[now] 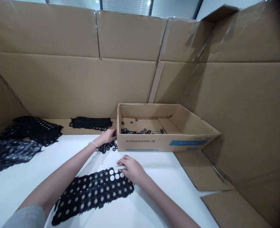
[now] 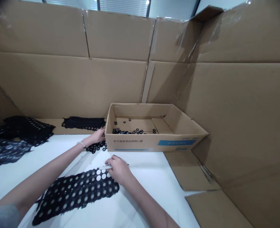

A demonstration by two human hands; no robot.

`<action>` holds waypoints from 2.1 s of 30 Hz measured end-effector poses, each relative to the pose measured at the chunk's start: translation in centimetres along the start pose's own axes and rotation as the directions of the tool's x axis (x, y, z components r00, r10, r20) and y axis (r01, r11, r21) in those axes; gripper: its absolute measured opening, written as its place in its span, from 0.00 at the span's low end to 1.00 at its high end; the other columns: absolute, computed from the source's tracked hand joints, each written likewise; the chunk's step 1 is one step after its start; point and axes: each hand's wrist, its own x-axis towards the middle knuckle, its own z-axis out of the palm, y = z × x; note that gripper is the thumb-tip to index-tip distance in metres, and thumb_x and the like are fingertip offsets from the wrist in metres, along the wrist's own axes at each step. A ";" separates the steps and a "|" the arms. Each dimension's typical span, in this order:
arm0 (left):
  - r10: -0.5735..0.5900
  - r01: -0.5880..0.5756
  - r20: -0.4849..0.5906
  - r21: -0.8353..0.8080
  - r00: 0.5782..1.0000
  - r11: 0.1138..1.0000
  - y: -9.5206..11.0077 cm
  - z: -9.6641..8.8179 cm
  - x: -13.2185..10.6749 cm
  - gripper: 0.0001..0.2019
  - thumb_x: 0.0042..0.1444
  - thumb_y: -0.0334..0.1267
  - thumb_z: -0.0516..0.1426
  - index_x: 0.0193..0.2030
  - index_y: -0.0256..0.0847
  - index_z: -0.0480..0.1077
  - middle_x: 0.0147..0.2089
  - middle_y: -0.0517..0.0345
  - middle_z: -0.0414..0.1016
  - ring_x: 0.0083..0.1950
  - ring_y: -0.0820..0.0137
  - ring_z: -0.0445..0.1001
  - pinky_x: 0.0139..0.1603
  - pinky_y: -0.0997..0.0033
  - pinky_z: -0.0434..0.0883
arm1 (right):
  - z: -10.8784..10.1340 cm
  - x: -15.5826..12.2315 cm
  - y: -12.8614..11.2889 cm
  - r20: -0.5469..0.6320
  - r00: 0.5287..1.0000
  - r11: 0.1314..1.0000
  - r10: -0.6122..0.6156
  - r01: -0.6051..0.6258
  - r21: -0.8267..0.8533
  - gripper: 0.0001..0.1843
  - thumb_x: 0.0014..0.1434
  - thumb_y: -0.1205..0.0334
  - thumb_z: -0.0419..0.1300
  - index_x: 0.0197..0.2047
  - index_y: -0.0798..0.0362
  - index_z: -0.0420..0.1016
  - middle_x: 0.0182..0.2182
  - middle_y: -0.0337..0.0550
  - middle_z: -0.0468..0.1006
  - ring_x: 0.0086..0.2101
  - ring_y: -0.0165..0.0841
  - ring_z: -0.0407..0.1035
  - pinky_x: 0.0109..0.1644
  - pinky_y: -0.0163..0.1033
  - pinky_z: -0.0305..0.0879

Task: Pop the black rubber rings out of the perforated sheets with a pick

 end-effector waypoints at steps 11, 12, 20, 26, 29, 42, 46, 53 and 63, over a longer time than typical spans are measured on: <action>-0.090 0.067 0.167 0.140 0.982 0.988 -0.7 -1.8 -1.7 0.11 0.61 0.42 0.56 0.42 0.35 0.71 0.42 0.54 0.74 0.41 0.68 0.73 0.43 0.63 0.73 | -0.7 -0.5 -1.1 0.041 0.999 1.000 0.015 -0.015 -0.002 0.19 0.56 0.69 0.54 0.49 0.48 0.75 0.45 0.44 0.74 0.46 0.36 0.69 0.48 0.34 0.62; -0.078 0.054 0.168 0.144 0.983 0.988 -0.4 -2.0 -1.9 0.11 0.61 0.42 0.56 0.42 0.36 0.71 0.42 0.54 0.74 0.42 0.68 0.73 0.45 0.62 0.72 | -0.7 -0.5 -1.1 0.040 0.999 1.000 0.014 -0.014 -0.001 0.19 0.56 0.69 0.54 0.49 0.48 0.75 0.45 0.44 0.74 0.47 0.37 0.69 0.48 0.34 0.62; -0.083 0.069 0.079 0.166 0.993 0.984 2.6 0.2 -3.3 0.12 0.53 0.43 0.60 0.38 0.37 0.72 0.39 0.55 0.75 0.46 0.63 0.70 0.51 0.55 0.65 | -0.5 -0.4 -0.8 0.031 1.000 1.000 -0.003 0.003 0.011 0.20 0.55 0.70 0.54 0.49 0.49 0.75 0.44 0.44 0.74 0.47 0.36 0.69 0.50 0.34 0.62; -0.165 0.155 0.037 0.182 0.986 0.971 1.7 -1.2 -4.7 0.09 0.49 0.42 0.60 0.36 0.41 0.74 0.38 0.53 0.75 0.49 0.58 0.67 0.51 0.57 0.61 | -0.3 -0.5 -0.6 0.024 1.000 1.000 -0.008 0.007 0.016 0.20 0.55 0.70 0.54 0.49 0.49 0.75 0.45 0.44 0.73 0.46 0.36 0.69 0.49 0.35 0.62; -0.157 0.150 0.026 0.166 0.987 0.975 2.1 -1.2 -5.3 0.15 0.45 0.45 0.61 0.41 0.44 0.73 0.45 0.52 0.73 0.52 0.54 0.64 0.51 0.57 0.59 | -0.3 -0.5 -0.6 0.019 1.000 1.000 -0.007 0.007 0.018 0.20 0.54 0.70 0.54 0.49 0.49 0.75 0.44 0.44 0.73 0.46 0.37 0.69 0.48 0.35 0.63; -0.285 0.292 -0.198 0.005 0.938 0.956 -1.9 -6.8 -7.2 0.21 0.53 0.47 0.52 0.52 0.42 0.68 0.54 0.51 0.70 0.54 0.58 0.66 0.54 0.60 0.62 | -0.1 -0.4 -0.5 0.013 1.000 1.000 -0.003 0.003 0.027 0.21 0.52 0.71 0.54 0.48 0.49 0.75 0.44 0.44 0.74 0.46 0.37 0.69 0.47 0.35 0.63; -0.402 0.400 -0.165 -0.051 0.900 0.915 -4.9 -8.0 -8.8 0.19 0.49 0.45 0.52 0.44 0.36 0.72 0.42 0.49 0.77 0.40 0.60 0.75 0.43 0.64 0.70 | -0.2 -0.4 -0.7 0.014 1.000 1.000 0.002 -0.002 0.029 0.21 0.52 0.72 0.54 0.48 0.48 0.75 0.44 0.43 0.74 0.46 0.37 0.69 0.46 0.35 0.63; -0.336 0.326 -0.151 -0.089 0.930 0.941 0.0 -4.7 -10.5 0.20 0.57 0.42 0.48 0.50 0.37 0.70 0.50 0.47 0.75 0.49 0.59 0.72 0.52 0.61 0.67 | -0.4 -0.4 -0.4 0.004 0.999 0.998 0.053 -0.053 0.026 0.14 0.54 0.61 0.61 0.46 0.51 0.74 0.41 0.46 0.76 0.41 0.40 0.71 0.42 0.38 0.64; -0.188 0.227 0.227 -0.161 0.956 0.960 8.1 -2.2 -15.6 0.18 0.50 0.47 0.60 0.46 0.41 0.73 0.44 0.54 0.76 0.44 0.61 0.72 0.45 0.68 0.66 | -0.8 -0.7 -0.7 -0.041 0.999 0.999 -0.019 0.021 0.043 0.06 0.55 0.71 0.60 0.35 0.51 0.70 0.34 0.40 0.73 0.40 0.35 0.68 0.41 0.35 0.62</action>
